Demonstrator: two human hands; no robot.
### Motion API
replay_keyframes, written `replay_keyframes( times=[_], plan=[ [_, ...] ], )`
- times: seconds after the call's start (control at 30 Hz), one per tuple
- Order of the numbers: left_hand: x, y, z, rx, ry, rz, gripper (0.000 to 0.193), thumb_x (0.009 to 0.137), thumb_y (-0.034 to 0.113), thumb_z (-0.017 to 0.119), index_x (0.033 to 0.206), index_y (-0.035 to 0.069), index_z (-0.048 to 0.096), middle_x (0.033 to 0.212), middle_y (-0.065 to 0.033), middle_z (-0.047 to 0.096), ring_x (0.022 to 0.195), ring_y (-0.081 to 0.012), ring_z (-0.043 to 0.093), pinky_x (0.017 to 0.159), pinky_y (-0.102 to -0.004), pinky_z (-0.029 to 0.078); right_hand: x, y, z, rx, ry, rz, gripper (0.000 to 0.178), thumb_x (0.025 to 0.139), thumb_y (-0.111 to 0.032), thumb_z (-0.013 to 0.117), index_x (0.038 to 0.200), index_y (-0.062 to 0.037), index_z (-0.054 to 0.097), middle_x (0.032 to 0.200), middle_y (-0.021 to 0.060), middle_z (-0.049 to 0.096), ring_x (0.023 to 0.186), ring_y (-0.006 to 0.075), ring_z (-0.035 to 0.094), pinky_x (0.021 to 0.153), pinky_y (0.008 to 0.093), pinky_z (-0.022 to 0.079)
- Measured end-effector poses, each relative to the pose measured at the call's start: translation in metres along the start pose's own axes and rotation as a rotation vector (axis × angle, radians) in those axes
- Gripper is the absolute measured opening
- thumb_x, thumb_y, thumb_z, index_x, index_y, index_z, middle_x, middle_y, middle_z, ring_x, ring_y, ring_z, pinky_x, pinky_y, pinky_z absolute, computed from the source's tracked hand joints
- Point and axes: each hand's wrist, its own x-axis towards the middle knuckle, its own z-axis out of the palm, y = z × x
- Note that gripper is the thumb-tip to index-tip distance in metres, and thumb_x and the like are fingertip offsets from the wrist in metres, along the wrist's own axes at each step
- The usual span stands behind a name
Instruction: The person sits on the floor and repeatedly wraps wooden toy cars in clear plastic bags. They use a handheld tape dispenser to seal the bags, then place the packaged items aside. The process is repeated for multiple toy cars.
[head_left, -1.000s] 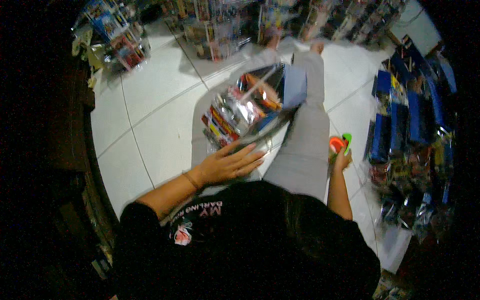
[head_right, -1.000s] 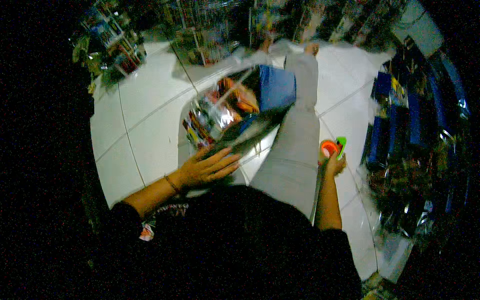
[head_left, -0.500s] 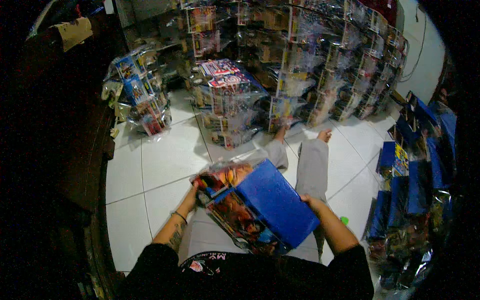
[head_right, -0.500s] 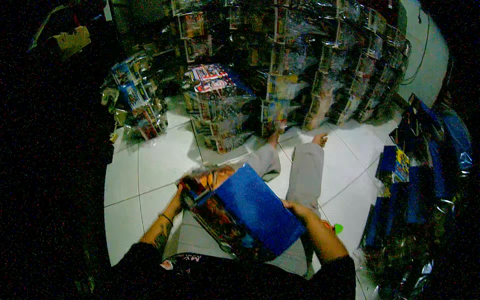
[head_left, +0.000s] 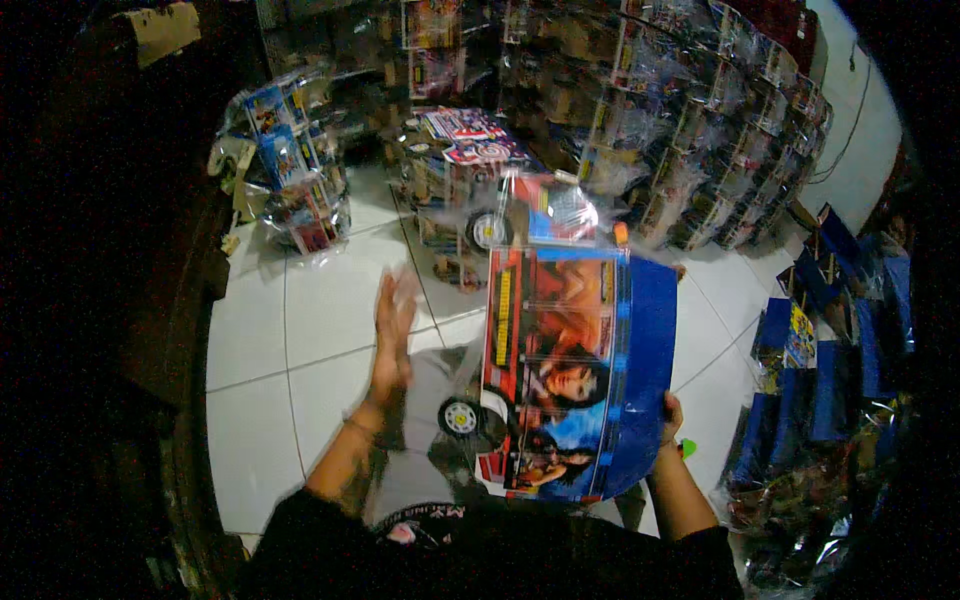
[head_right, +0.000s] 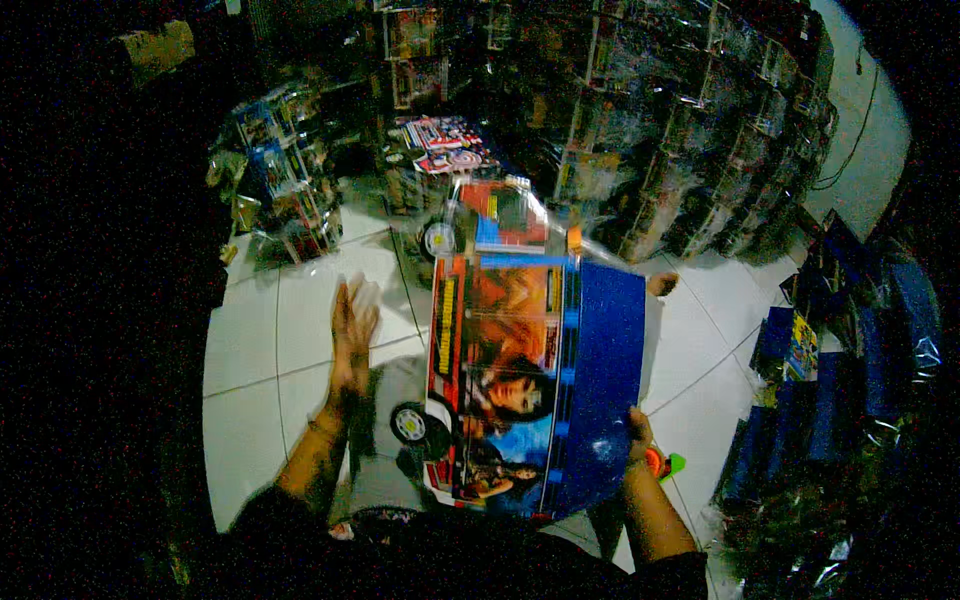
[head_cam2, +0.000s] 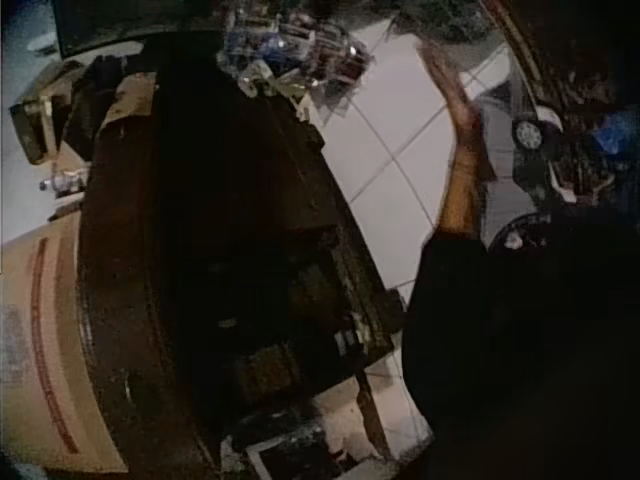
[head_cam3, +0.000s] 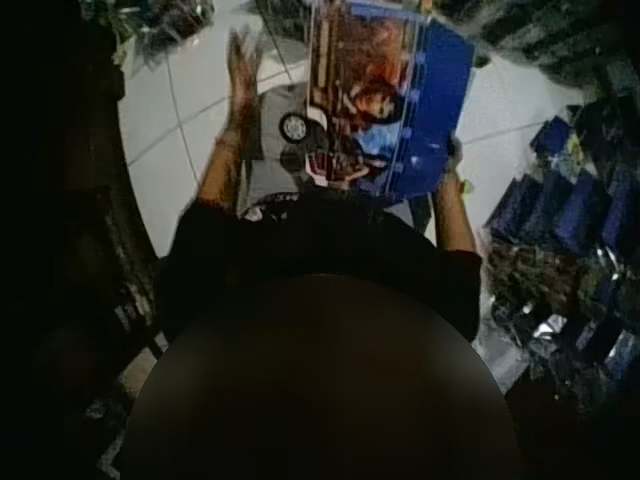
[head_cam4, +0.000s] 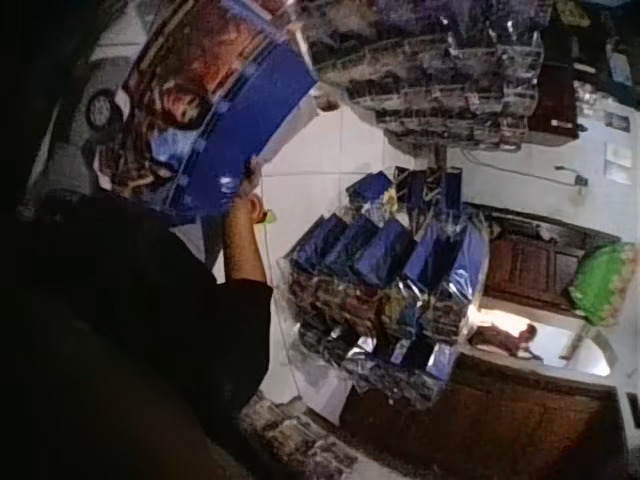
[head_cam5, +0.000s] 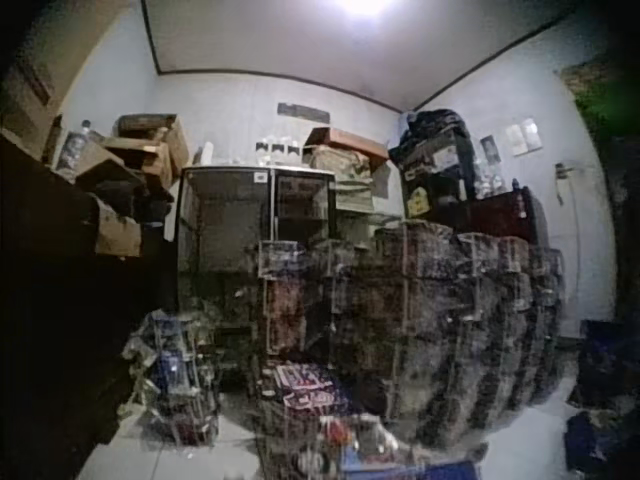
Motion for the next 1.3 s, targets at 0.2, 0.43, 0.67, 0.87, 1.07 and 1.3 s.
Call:
replay_keyframes(
  times=[0.2,0.43,0.67,0.87,1.07,1.3],
  plan=[
    [0.034,-0.006,-0.015,0.172,0.318,0.166,0.073,0.08,0.027,0.069,0.14,0.009,0.031,0.127,-0.0099,0.048,0.113,-0.018,0.05,0.098,-0.0307,0.038,0.192,-0.039,0.078,-0.189,-0.122,-0.166,0.042,0.087,-0.035,0.05,0.113,-0.0027,0.055,0.109,0.0137,0.062,0.093,0.0245,0.062,0.082,0.0371,0.051],
    [0.246,-0.049,-0.104,-0.16,0.548,0.041,0.057,0.076,0.027,0.07,0.123,0.003,0.047,0.099,-0.0063,0.058,0.089,-0.0155,0.055,0.084,-0.0279,0.043,0.489,-0.081,0.135,-0.266,-0.243,-0.27,0.039,0.09,-0.036,0.046,0.108,-0.0024,0.057,0.105,0.0117,0.062,0.09,0.0253,0.06,0.084,0.038,0.049],
    [0.305,-0.098,-0.11,0.349,0.66,-0.048,0.067,0.074,0.043,0.066,0.122,-0.001,0.048,0.109,-0.0195,0.059,0.101,-0.0304,0.056,0.087,-0.0388,0.043,0.462,-0.039,0.089,0.041,0.21,-0.257,0.062,0.081,-0.06,0.048,0.108,-0.0051,0.058,0.102,0.0125,0.061,0.091,0.0295,0.058,0.081,0.0485,0.048],
    [0.31,-0.096,-0.084,0.509,0.765,-0.014,0.062,0.081,0.045,0.059,0.121,0.0,0.045,0.113,-0.0257,0.056,0.104,-0.0398,0.054,0.088,-0.0456,0.042,0.485,-0.055,0.081,-0.178,0.178,-0.342,0.042,0.088,-0.043,0.046,0.104,-0.0069,0.059,0.1,0.0077,0.063,0.078,0.0292,0.06,0.072,0.0478,0.051],
    [0.234,-0.101,-0.138,0.328,0.479,0.31,0.074,0.09,0.027,0.055,0.141,-0.005,0.013,0.145,-0.0255,0.021,0.134,-0.0349,0.024,0.11,-0.0385,0.019,0.348,0.029,0.122,-0.844,0.735,-0.865,0.046,0.093,-0.04,0.043,0.119,-0.003,0.047,0.109,0.0118,0.056,0.101,0.0241,0.051,0.091,0.0372,0.038],
    [-0.231,-0.089,-0.221,1.214,0.103,-0.733,0.073,0.087,0.035,0.054,0.14,-0.004,0.022,0.146,-0.0243,0.021,0.134,-0.0399,0.021,0.108,-0.0523,0.016,0.354,0.251,0.255,-2.0,-0.955,-1.097,0.053,0.068,-0.016,0.068,0.118,-0.0101,0.052,0.119,0.0114,0.051,0.111,0.0293,0.046,0.096,0.0441,0.036]
  ],
)
